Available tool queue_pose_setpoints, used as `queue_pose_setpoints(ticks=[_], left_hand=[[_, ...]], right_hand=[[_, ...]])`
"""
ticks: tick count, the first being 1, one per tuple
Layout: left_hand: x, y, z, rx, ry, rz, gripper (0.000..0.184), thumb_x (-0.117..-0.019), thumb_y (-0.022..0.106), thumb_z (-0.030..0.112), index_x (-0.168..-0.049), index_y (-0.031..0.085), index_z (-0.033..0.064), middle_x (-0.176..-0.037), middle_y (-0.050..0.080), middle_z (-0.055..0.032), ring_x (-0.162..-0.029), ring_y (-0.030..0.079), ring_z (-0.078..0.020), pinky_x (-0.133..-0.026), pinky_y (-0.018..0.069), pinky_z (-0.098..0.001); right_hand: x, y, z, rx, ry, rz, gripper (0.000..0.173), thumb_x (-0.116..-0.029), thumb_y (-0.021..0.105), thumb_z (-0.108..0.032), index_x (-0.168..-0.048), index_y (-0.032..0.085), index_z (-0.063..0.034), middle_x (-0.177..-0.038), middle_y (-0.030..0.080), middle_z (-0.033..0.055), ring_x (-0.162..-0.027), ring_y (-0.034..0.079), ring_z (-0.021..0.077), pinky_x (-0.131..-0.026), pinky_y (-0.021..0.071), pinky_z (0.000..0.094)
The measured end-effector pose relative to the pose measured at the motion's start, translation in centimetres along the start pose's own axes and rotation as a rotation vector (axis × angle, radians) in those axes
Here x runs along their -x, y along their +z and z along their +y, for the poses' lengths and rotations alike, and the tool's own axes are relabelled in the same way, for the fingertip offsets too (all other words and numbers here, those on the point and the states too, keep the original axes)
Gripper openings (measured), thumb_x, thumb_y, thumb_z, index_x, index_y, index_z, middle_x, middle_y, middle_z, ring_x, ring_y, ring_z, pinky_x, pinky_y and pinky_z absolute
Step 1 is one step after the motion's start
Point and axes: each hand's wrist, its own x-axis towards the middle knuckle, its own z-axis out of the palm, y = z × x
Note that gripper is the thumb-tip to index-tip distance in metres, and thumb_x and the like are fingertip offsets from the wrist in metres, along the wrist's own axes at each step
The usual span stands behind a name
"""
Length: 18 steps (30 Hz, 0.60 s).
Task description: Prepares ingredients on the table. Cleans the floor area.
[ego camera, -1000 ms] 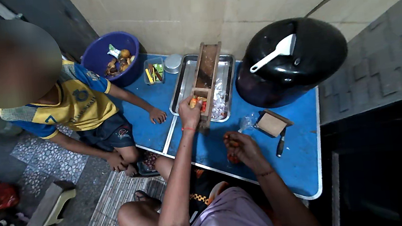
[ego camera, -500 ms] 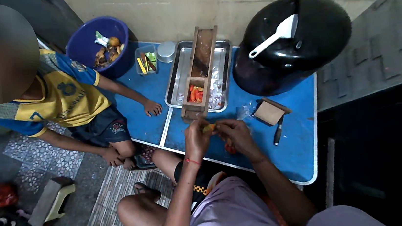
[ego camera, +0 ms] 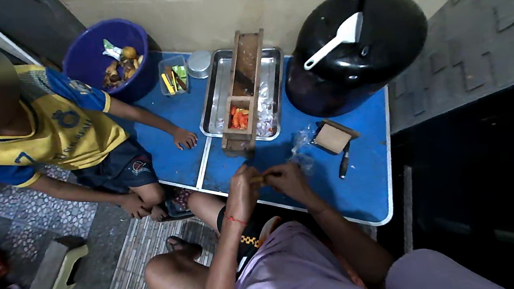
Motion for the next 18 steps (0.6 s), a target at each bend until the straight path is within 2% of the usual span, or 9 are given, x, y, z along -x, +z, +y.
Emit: queue_pose_setpoints(ticks=[3, 6, 9, 11, 14, 16, 18], left_hand=[[-0.2, -0.2, -1.3, 0.172, -0.103, -0.004, 0.011, -0.0876, 0.075, 0.005, -0.097, 0.074, -0.0011, -0.092, 0.07, -0.011, -0.082, 0.066, -0.0171, -0.078, 0.0548, -0.0333], [-0.6, 0.3, -3.1, 0.479, -0.176, 0.018, 0.012, -0.0848, 0.078, 0.0, -0.095, 0.072, -0.0007, -0.086, 0.072, -0.0041, -0.073, 0.066, -0.0056, -0.072, 0.0565, -0.0236], [-0.8, 0.6, -3.3, 0.725, -0.223, 0.057, 0.014, -0.0847, 0.075, -0.007, -0.097, 0.07, -0.0053, -0.088, 0.073, -0.0065, -0.078, 0.071, -0.0093, -0.077, 0.0607, -0.0258], [-1.4, 0.4, -2.7, 0.81, -0.25, 0.135, 0.015, -0.0876, 0.072, -0.008, -0.103, 0.068, -0.0065, -0.089, 0.074, -0.0083, -0.077, 0.073, -0.013, -0.077, 0.0627, -0.0294], [-3.2, -0.7, -1.3, 0.669, -0.244, 0.27, 0.019, -0.0915, 0.073, 0.0, -0.11, 0.071, -0.003, -0.091, 0.075, -0.0083, -0.074, 0.071, -0.0113, -0.075, 0.0608, -0.0296], [-4.8, -1.6, -0.3, 0.51, -0.2, 0.312, 0.024, -0.0955, 0.07, 0.007, -0.119, 0.069, 0.001, -0.097, 0.073, -0.0123, -0.076, 0.067, -0.0157, -0.074, 0.0563, -0.0351], [-7.3, -2.1, 0.1, 0.398, -0.147, 0.347, 0.028, -0.0984, 0.066, 0.007, -0.125, 0.068, 0.0011, -0.111, 0.072, -0.0179, -0.09, 0.071, -0.0241, -0.083, 0.0575, -0.0424]], right_hand=[[0.1, 0.3, 0.6, -0.127, 0.003, -0.038, 0.017, -0.0985, 0.063, -0.012, -0.105, 0.073, 0.0003, -0.077, 0.066, 0.0005, -0.059, 0.057, 0.0023, -0.057, 0.0504, 0.0201], [0.2, 0.5, 0.7, -0.216, 0.017, -0.037, 0.017, -0.0984, 0.06, -0.009, -0.105, 0.072, 0.0015, -0.074, 0.064, -0.0009, -0.055, 0.054, 0.0015, -0.053, 0.0479, 0.0188], [0.3, 0.1, 0.7, -0.299, 0.009, -0.029, 0.018, -0.1009, 0.056, -0.007, -0.107, 0.07, 0.0031, -0.076, 0.065, -0.0011, -0.056, 0.055, 0.0013, -0.053, 0.0486, 0.0181], [0.3, -0.6, 1.1, -0.33, -0.008, -0.035, 0.017, -0.1014, 0.055, -0.007, -0.106, 0.069, 0.0012, -0.079, 0.066, -0.0018, -0.058, 0.058, 0.001, -0.055, 0.0504, 0.0177], [0.7, -2.0, 2.0, -0.313, 0.013, -0.017, 0.019, -0.1008, 0.053, -0.007, -0.107, 0.068, 0.0017, -0.082, 0.067, 0.0007, -0.062, 0.06, 0.0042, -0.058, 0.0523, 0.0207], [1.1, -2.8, 3.0, -0.36, 0.022, 0.008, 0.023, -0.0998, 0.048, -0.007, -0.108, 0.067, 0.0031, -0.085, 0.068, 0.0037, -0.064, 0.062, 0.0076, -0.059, 0.054, 0.0237], [1.6, -3.4, 3.8, -0.438, -0.028, 0.041, 0.028, -0.0968, 0.041, -0.007, -0.104, 0.067, 0.0018, -0.082, 0.069, 0.0013, -0.063, 0.063, 0.0061, -0.057, 0.0538, 0.0222]])
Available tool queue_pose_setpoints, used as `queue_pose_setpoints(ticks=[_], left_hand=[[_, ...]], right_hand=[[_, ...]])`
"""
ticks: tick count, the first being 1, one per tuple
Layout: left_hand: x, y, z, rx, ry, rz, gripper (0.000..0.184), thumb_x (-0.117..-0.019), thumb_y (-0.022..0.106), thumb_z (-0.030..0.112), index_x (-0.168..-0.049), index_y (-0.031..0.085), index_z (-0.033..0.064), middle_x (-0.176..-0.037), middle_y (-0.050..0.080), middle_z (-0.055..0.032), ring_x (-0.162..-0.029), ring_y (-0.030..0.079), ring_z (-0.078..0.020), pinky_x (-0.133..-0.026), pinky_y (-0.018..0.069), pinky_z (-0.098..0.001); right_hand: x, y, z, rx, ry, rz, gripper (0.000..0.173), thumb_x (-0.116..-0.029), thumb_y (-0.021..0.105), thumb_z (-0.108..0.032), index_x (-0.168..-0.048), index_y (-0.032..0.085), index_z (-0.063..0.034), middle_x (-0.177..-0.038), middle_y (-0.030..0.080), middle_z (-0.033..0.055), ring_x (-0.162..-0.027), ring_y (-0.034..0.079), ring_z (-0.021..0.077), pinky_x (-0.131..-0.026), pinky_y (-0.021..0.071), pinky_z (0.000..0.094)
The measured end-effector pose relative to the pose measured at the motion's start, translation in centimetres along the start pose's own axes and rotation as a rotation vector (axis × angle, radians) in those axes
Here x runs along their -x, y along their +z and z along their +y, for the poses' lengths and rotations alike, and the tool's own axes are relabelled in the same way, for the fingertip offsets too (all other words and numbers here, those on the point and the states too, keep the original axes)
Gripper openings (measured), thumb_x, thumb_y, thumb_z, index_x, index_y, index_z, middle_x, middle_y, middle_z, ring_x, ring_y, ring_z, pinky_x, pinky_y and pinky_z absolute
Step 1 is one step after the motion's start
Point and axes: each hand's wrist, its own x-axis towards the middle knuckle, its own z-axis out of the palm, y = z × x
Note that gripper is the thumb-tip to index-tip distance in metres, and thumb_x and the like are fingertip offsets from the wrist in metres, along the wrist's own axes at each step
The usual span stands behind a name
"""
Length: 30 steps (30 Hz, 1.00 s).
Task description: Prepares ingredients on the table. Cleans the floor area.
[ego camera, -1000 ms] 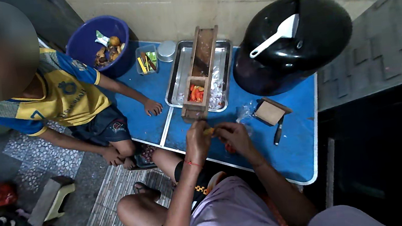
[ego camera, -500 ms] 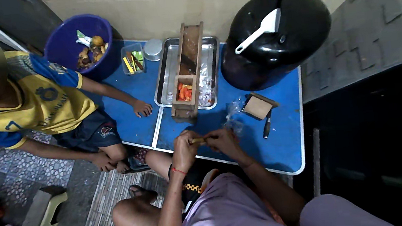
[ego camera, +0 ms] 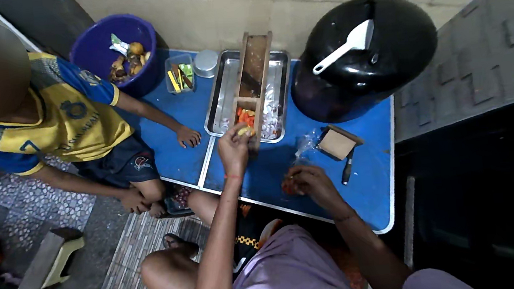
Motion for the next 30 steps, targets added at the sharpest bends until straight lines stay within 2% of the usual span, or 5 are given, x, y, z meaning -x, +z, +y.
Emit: queue_pose_setpoints(ticks=[7, 12, 17, 24, 30], left_hand=[[-3.3, 0.9, 0.2, -0.308, 0.212, -0.056, 0.029, -0.0976, 0.063, 0.004, -0.125, 0.069, -0.002, -0.138, 0.062, -0.0209, -0.129, 0.06, -0.0337, -0.111, 0.0453, -0.0479], [1.2, -1.0, -2.1, -0.194, 0.308, 0.076, 0.033, -0.1017, 0.06, 0.009, -0.134, 0.063, 0.0026, -0.143, 0.057, -0.0174, -0.123, 0.062, -0.0296, -0.101, 0.0528, -0.0436], [2.6, -1.7, -6.5, -0.075, -0.004, 0.164, 0.037, -0.105, 0.057, 0.016, -0.14, 0.058, 0.0053, -0.136, 0.061, -0.0187, -0.112, 0.065, -0.0288, -0.094, 0.0541, -0.045], [1.9, 0.4, -7.6, -0.131, 0.06, 0.064, 0.085, -0.0922, 0.075, 0.014, -0.16, 0.025, 0.0012, -0.156, 0.039, -0.0274, -0.14, 0.044, -0.0418, -0.112, 0.0426, -0.0537], [0.2, 2.0, -8.9, -0.098, -0.101, 0.067, 0.077, -0.0957, 0.067, 0.01, -0.16, 0.025, 0.0011, -0.158, 0.037, -0.0261, -0.142, 0.044, -0.0389, -0.116, 0.0386, -0.0502]], right_hand=[[0.8, -2.7, 0.6, -0.095, -0.066, 0.279, 0.023, -0.1037, 0.045, -0.009, -0.101, 0.067, -0.0019, -0.081, 0.069, -0.001, -0.067, 0.064, 0.0066, -0.062, 0.0551, 0.0227], [0.0, -6.1, 3.0, 0.16, -0.149, 0.559, 0.028, -0.1032, 0.043, -0.003, -0.119, 0.064, 0.0079, -0.1, 0.067, 0.0084, -0.084, 0.065, 0.0075, -0.079, 0.0561, 0.025], [-1.0, -6.8, 6.0, 0.421, -0.134, 0.533, 0.033, -0.1021, 0.041, -0.003, -0.117, 0.067, 0.0091, -0.118, 0.068, 0.0216, -0.107, 0.064, 0.0197, -0.097, 0.0505, 0.0369], [-0.8, -4.7, 2.6, 0.681, -0.161, 0.479, 0.032, -0.1013, 0.047, 0.0, -0.126, 0.066, 0.007, -0.129, 0.066, 0.0266, -0.122, 0.063, 0.036, -0.107, 0.0475, 0.0507], [-7.6, 0.7, -2.2, 0.15, -0.152, 0.255, 0.034, -0.1076, 0.042, -0.008, -0.133, 0.056, 0.01, -0.122, 0.066, 0.0221, -0.101, 0.069, 0.0174, -0.09, 0.0573, 0.031]])
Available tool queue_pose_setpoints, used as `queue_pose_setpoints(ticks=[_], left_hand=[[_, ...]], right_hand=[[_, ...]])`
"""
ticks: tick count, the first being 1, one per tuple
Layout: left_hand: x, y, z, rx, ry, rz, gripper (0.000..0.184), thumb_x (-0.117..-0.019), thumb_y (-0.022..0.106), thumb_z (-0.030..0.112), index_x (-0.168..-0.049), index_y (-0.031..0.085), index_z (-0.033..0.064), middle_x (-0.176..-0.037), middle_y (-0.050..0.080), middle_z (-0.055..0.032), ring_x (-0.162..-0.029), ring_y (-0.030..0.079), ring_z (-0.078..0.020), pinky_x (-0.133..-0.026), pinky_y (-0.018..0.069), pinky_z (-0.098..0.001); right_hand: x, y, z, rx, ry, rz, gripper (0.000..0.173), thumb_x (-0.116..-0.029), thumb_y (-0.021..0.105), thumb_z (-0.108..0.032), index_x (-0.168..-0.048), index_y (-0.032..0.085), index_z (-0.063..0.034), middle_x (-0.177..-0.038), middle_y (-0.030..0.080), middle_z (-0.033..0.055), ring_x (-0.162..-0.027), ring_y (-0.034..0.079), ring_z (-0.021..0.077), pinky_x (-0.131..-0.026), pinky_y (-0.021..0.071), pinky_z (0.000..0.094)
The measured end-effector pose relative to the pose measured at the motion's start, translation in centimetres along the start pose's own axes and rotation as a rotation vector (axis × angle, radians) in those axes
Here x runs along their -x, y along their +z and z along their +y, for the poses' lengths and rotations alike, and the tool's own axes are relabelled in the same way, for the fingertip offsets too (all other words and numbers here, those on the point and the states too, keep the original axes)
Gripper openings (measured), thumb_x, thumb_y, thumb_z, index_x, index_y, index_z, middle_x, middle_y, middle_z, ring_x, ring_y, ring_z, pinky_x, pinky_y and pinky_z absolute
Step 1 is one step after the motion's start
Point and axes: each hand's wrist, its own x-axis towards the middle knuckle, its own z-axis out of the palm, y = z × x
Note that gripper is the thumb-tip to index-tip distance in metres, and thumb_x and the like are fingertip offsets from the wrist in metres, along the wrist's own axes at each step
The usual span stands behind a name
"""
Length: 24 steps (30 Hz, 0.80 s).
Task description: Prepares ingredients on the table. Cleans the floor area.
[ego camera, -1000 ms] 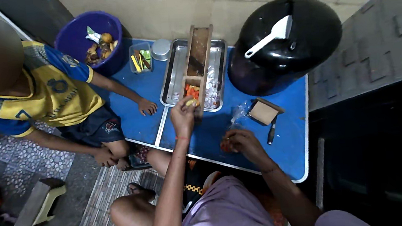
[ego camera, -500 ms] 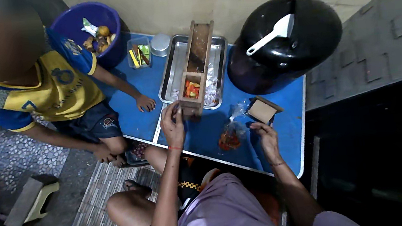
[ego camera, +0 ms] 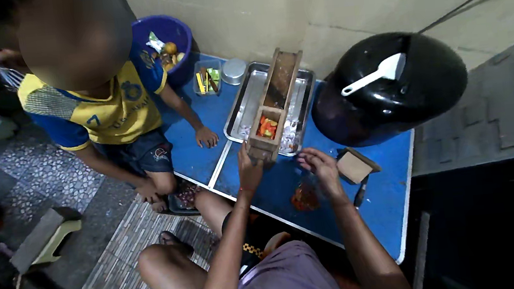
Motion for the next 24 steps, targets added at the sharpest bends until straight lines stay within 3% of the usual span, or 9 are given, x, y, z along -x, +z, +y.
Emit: queue_pose_setpoints(ticks=[3, 4, 8, 10, 11, 13, 18, 24], left_hand=[[-0.2, 0.0, -0.5, 0.004, 0.0, -0.002, 0.078, -0.0937, 0.068, 0.006, -0.159, 0.027, -0.0019, -0.157, 0.038, -0.0278, -0.143, 0.043, -0.0376, -0.117, 0.0382, -0.0471], [-0.2, -0.2, -0.3, -0.005, -0.016, -0.015, 0.077, -0.0937, 0.068, 0.006, -0.158, 0.027, -0.0028, -0.157, 0.038, -0.0285, -0.143, 0.044, -0.038, -0.117, 0.0386, -0.0469], [0.0, -1.2, 0.5, 0.042, -0.071, -0.069, 0.076, -0.095, 0.069, 0.009, -0.158, 0.028, -0.0028, -0.155, 0.04, -0.0285, -0.141, 0.046, -0.0368, -0.117, 0.0386, -0.0465], [-0.1, -1.1, 0.0, 0.11, -0.041, -0.051, 0.074, -0.0944, 0.069, 0.009, -0.157, 0.031, -0.0035, -0.154, 0.042, -0.028, -0.141, 0.046, -0.0355, -0.117, 0.0381, -0.0456], [-0.1, -1.0, -0.4, 0.139, -0.033, -0.045, 0.074, -0.094, 0.069, 0.009, -0.156, 0.032, -0.0039, -0.153, 0.043, -0.0283, -0.14, 0.047, -0.0352, -0.117, 0.039, -0.0451], [-0.3, -0.8, -0.6, 0.177, -0.035, -0.036, 0.071, -0.0928, 0.07, 0.007, -0.154, 0.036, -0.0046, -0.15, 0.046, -0.0287, -0.137, 0.051, -0.0351, -0.115, 0.0415, -0.044], [1.0, -1.2, -0.1, 0.216, -0.061, -0.076, 0.068, -0.0939, 0.069, 0.007, -0.154, 0.039, -0.0025, -0.153, 0.045, -0.0268, -0.138, 0.05, -0.0344, -0.115, 0.0415, -0.0437], [4.7, -2.9, 1.5, 0.209, -0.032, -0.089, 0.07, -0.0916, 0.069, 0.003, -0.154, 0.037, -0.0045, -0.152, 0.045, -0.0282, -0.14, 0.048, -0.0364, -0.116, 0.0409, -0.0442]], right_hand=[[-4.5, 3.8, -0.1, -0.137, 0.043, -0.071, 0.042, -0.1103, 0.04, -0.013, -0.148, 0.045, 0.0042, -0.138, 0.058, 0.0225, -0.113, 0.065, 0.0198, -0.098, 0.0531, 0.0322], [-5.5, 5.0, -0.4, -0.161, 0.069, -0.06, 0.042, -0.1105, 0.04, -0.014, -0.15, 0.043, 0.0013, -0.139, 0.057, 0.021, -0.112, 0.065, 0.0197, -0.097, 0.0534, 0.0328], [-7.3, 7.2, -1.3, -0.246, 0.12, 0.0, 0.037, -0.1085, 0.042, -0.015, -0.142, 0.051, -0.0041, -0.114, 0.063, 0.0109, -0.086, 0.06, 0.0128, -0.076, 0.0527, 0.0306], [-7.7, 7.1, -1.6, -0.367, 0.131, -0.027, 0.033, -0.1071, 0.04, -0.011, -0.136, 0.053, -0.0038, -0.092, 0.06, 0.0023, -0.069, 0.057, 0.0071, -0.065, 0.0518, 0.0249], [-7.6, 6.8, -1.6, -0.425, 0.139, -0.052, 0.032, -0.1068, 0.04, -0.009, -0.136, 0.052, -0.0031, -0.089, 0.061, 0.002, -0.068, 0.059, 0.0076, -0.064, 0.0546, 0.0256], [-7.6, 6.5, -1.6, -0.447, 0.115, -0.064, 0.032, -0.1044, 0.041, -0.005, -0.135, 0.051, -0.0007, -0.09, 0.062, 0.0026, -0.068, 0.062, 0.0088, -0.064, 0.057, 0.0264], [-6.4, 6.2, -2.2, -0.393, 0.009, -0.007, 0.031, -0.103, 0.044, -0.003, -0.132, 0.053, 0.0038, -0.087, 0.063, 0.0001, -0.065, 0.059, 0.0031, -0.058, 0.0526, 0.0187], [-3.1, 5.3, -2.7, -0.405, -0.051, -0.04, 0.035, -0.1012, 0.042, -0.002, -0.134, 0.052, 0.0049, -0.091, 0.066, 0.0004, -0.069, 0.064, 0.0033, -0.061, 0.055, 0.0184]])
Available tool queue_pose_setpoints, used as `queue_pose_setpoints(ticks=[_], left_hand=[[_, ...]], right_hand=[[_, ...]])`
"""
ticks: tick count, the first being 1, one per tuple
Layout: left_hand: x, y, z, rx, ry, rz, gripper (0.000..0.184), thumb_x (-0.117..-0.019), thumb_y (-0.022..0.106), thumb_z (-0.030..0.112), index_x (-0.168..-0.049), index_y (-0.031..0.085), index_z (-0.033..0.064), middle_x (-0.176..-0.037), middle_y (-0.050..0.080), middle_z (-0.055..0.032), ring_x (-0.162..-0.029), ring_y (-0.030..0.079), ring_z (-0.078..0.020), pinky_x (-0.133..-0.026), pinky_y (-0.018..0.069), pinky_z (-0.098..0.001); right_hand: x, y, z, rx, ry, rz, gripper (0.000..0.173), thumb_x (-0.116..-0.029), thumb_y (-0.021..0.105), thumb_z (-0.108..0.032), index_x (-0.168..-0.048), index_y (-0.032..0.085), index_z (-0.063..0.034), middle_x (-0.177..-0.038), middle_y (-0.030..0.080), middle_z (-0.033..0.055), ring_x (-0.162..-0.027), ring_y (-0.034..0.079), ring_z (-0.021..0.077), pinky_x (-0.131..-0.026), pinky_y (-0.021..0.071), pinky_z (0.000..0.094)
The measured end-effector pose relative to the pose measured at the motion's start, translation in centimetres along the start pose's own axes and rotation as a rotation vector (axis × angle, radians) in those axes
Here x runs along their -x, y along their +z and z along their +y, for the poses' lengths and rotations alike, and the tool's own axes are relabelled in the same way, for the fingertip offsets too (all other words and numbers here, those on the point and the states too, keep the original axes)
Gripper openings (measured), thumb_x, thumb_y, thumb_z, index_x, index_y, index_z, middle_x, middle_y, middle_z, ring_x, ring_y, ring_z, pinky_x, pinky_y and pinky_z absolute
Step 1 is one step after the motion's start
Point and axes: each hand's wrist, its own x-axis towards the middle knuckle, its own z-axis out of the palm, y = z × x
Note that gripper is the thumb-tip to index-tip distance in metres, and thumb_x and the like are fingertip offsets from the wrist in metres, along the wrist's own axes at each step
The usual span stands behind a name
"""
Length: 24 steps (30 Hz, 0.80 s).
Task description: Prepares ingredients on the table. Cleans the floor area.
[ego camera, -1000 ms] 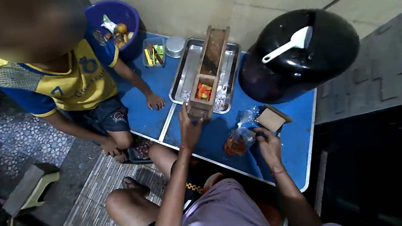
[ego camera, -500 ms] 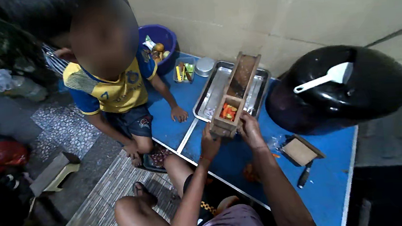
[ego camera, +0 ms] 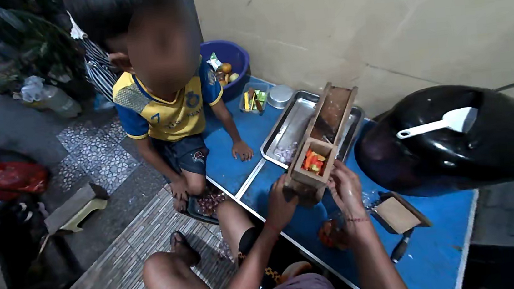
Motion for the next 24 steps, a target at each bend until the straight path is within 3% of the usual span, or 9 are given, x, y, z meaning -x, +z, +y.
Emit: queue_pose_setpoints(ticks=[3, 8, 14, 17, 21, 24], left_hand=[[2.4, -0.2, -0.2, 0.057, 0.048, 0.023, 0.071, -0.091, 0.069, 0.001, -0.153, 0.035, -0.008, -0.152, 0.042, -0.0309, -0.139, 0.048, -0.0376, -0.115, 0.0417, -0.0433], [6.4, 0.2, -0.1, 0.186, 0.062, 0.091, 0.074, -0.088, 0.068, -0.003, -0.153, 0.031, -0.0109, -0.153, 0.038, -0.0323, -0.136, 0.049, -0.0348, -0.11, 0.0464, -0.0399], [9.0, 0.4, -1.2, 0.248, 0.031, 0.208, 0.074, -0.0883, 0.068, -0.001, -0.151, 0.03, -0.0113, -0.148, 0.044, -0.0306, -0.132, 0.054, -0.03, -0.107, 0.0499, -0.0378], [9.6, 0.0, -2.0, 0.307, 0.018, 0.264, 0.075, -0.0882, 0.067, -0.003, -0.152, 0.028, -0.0114, -0.149, 0.042, -0.0309, -0.133, 0.052, -0.0297, -0.108, 0.0487, -0.0371], [9.7, -0.1, -2.2, 0.297, 0.029, 0.32, 0.075, -0.0876, 0.067, -0.005, -0.151, 0.028, -0.0127, -0.15, 0.041, -0.0326, -0.133, 0.053, -0.0321, -0.108, 0.0487, -0.0385], [10.1, -0.3, -1.6, 0.241, 0.002, 0.376, 0.076, -0.0881, 0.07, -0.004, -0.151, 0.029, -0.0154, -0.149, 0.041, -0.0358, -0.136, 0.05, -0.0384, -0.113, 0.0443, -0.0422]], right_hand=[[1.7, 0.3, -0.9, 0.026, -0.009, -0.039, 0.038, -0.1001, 0.043, -0.002, -0.137, 0.05, 0.0046, -0.099, 0.068, 0.0011, -0.076, 0.067, 0.0035, -0.064, 0.0566, 0.0183], [2.8, 1.0, -1.7, 0.068, -0.015, -0.161, 0.041, -0.1006, 0.041, -0.001, -0.14, 0.05, 0.0053, -0.105, 0.071, 0.0026, -0.073, 0.066, 0.0018, -0.06, 0.0539, 0.0154], [1.8, 2.8, 0.0, 0.121, 0.025, -0.361, 0.047, -0.097, 0.043, -0.004, -0.142, 0.05, 0.0059, -0.121, 0.069, 0.0079, -0.09, 0.069, 0.0049, -0.071, 0.057, 0.0199], [1.5, 4.3, 0.9, 0.11, 0.055, -0.445, 0.046, -0.096, 0.044, -0.003, -0.14, 0.051, 0.006, -0.118, 0.071, 0.0076, -0.091, 0.07, 0.0068, -0.074, 0.0586, 0.0223], [1.2, 5.6, 1.4, 0.201, 0.07, -0.449, 0.041, -0.0988, 0.042, -0.001, -0.137, 0.053, 0.0061, -0.111, 0.071, 0.0048, -0.08, 0.066, 0.0019, -0.065, 0.0551, 0.0176], [0.5, 5.5, 3.0, 0.247, 0.012, -0.584, 0.039, -0.0992, 0.042, -0.007, -0.135, 0.053, 0.0033, -0.111, 0.069, -0.0026, -0.09, 0.066, -0.0019, -0.08, 0.0571, 0.0178]])
